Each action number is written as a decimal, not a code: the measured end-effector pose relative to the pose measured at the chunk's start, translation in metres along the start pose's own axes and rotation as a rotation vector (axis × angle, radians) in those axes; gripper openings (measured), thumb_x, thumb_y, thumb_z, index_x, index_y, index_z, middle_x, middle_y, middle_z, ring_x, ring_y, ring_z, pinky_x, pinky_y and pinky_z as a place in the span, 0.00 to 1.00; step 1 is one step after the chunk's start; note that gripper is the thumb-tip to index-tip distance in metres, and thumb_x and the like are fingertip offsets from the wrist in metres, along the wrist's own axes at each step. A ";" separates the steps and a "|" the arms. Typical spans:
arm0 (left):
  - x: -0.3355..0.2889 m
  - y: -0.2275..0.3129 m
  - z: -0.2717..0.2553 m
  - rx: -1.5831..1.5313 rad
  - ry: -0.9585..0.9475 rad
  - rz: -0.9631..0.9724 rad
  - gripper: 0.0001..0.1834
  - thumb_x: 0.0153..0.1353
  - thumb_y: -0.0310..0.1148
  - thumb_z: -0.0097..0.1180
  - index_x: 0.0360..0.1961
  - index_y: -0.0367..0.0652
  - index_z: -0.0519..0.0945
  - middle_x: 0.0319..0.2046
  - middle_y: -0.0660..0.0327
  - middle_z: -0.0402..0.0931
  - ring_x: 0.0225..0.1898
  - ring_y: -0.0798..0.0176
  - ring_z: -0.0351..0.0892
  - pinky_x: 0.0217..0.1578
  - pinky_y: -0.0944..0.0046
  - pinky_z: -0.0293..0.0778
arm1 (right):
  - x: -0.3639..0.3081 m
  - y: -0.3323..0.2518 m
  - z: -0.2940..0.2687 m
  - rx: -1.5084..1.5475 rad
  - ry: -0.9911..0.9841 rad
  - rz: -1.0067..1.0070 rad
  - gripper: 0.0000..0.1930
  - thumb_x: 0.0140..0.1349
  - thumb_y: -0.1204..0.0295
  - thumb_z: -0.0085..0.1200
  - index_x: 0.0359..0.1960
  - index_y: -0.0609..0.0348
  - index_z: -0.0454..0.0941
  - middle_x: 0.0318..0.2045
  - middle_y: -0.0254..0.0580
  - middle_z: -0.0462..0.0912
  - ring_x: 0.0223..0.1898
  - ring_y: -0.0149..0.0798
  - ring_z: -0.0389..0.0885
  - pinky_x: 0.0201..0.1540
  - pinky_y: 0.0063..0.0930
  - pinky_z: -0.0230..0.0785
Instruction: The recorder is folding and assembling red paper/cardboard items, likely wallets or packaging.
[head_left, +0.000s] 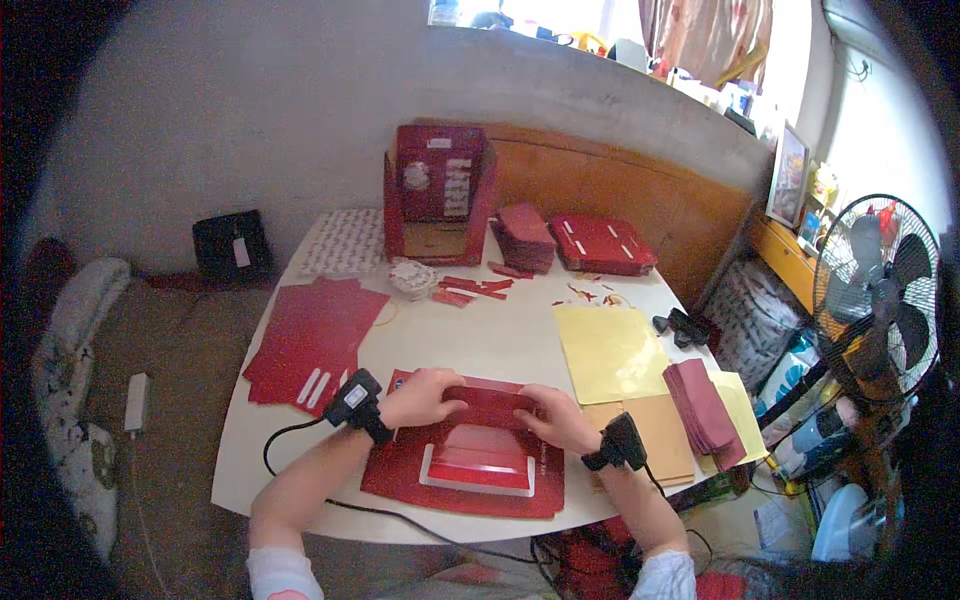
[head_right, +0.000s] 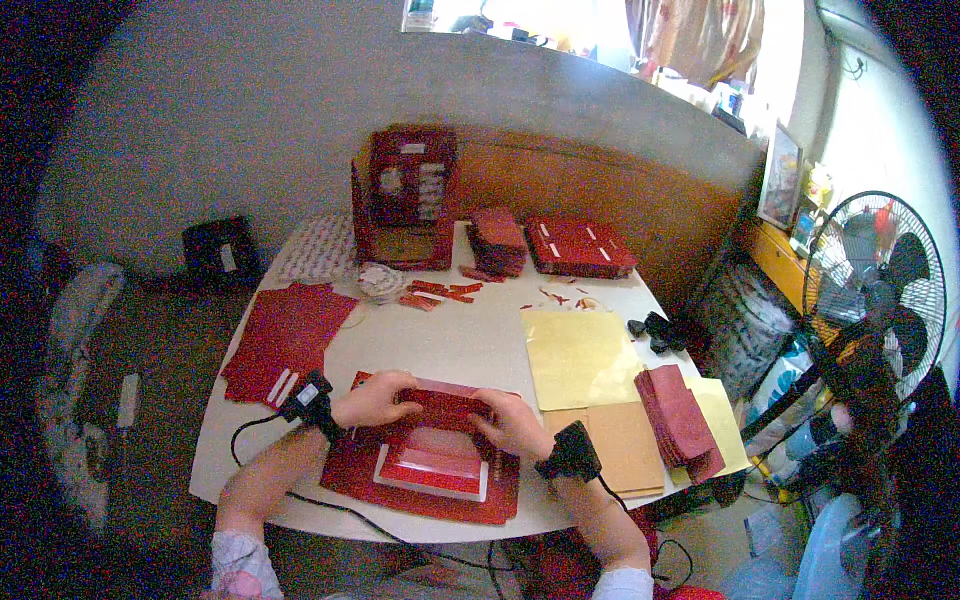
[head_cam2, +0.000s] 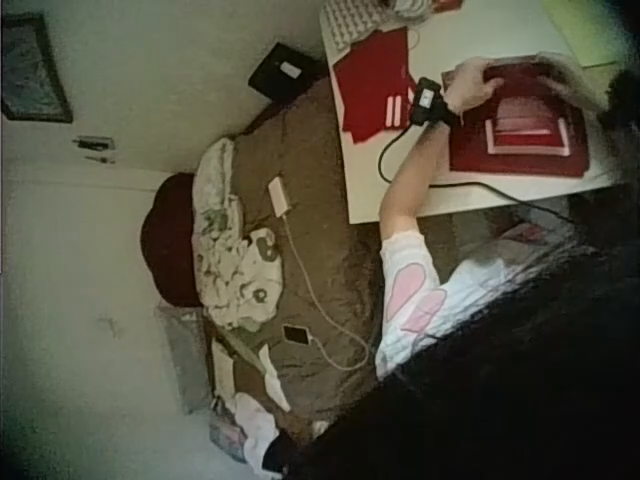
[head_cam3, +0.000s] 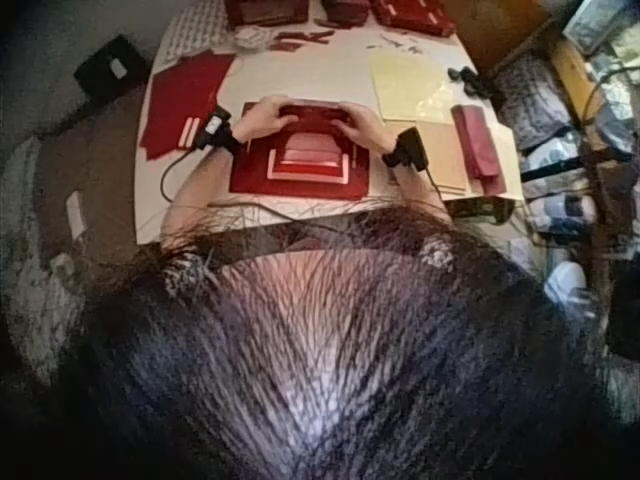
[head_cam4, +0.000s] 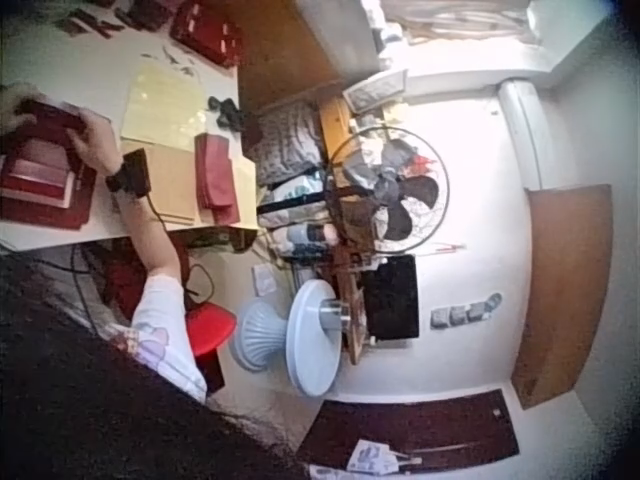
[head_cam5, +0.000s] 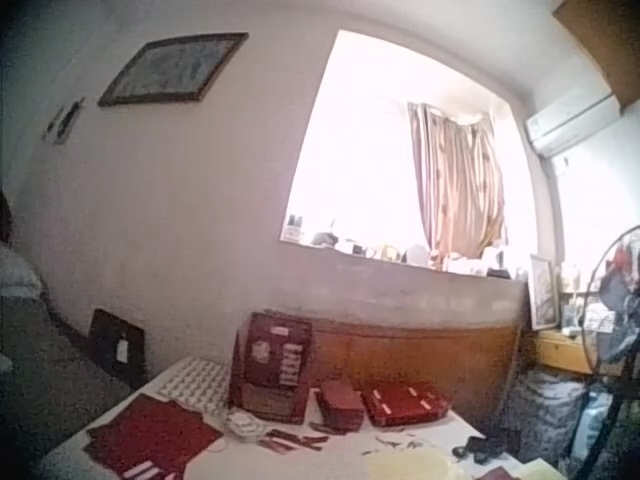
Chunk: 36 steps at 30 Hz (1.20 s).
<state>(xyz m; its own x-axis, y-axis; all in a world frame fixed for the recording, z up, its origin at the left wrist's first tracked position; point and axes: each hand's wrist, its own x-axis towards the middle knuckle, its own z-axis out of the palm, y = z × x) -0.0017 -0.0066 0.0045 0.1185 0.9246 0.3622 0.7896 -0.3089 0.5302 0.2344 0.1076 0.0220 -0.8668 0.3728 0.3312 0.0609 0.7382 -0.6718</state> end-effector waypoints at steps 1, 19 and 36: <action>0.001 -0.005 0.000 -0.002 0.001 0.003 0.16 0.51 0.33 0.63 0.39 0.35 0.79 0.36 0.46 0.78 0.41 0.45 0.78 0.43 0.54 0.73 | 0.001 0.001 0.001 -0.004 0.000 0.001 0.09 0.58 0.75 0.56 0.39 0.62 0.75 0.33 0.49 0.79 0.32 0.47 0.80 0.36 0.33 0.72; -0.012 0.029 0.011 0.659 0.035 0.572 0.14 0.51 0.30 0.50 0.39 0.38 0.76 0.37 0.58 0.73 0.43 0.59 0.74 0.48 0.59 0.70 | -0.009 -0.006 0.012 -0.720 -0.026 -0.406 0.05 0.50 0.73 0.50 0.28 0.59 0.73 0.32 0.41 0.73 0.39 0.41 0.74 0.41 0.35 0.73; -0.040 0.045 0.032 0.479 -0.242 0.194 0.34 0.66 0.45 0.42 0.60 0.23 0.57 0.64 0.35 0.52 0.69 0.42 0.48 0.67 0.48 0.46 | -0.025 -0.018 0.031 -0.825 -0.003 -0.427 0.17 0.57 0.64 0.54 0.40 0.68 0.76 0.32 0.41 0.74 0.35 0.39 0.75 0.36 0.27 0.72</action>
<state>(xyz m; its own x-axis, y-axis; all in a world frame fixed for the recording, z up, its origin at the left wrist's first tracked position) 0.0483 -0.0503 -0.0112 0.3783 0.9032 0.2027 0.9179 -0.3944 0.0444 0.2398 0.0668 0.0050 -0.8980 -0.0233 0.4393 0.0682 0.9792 0.1913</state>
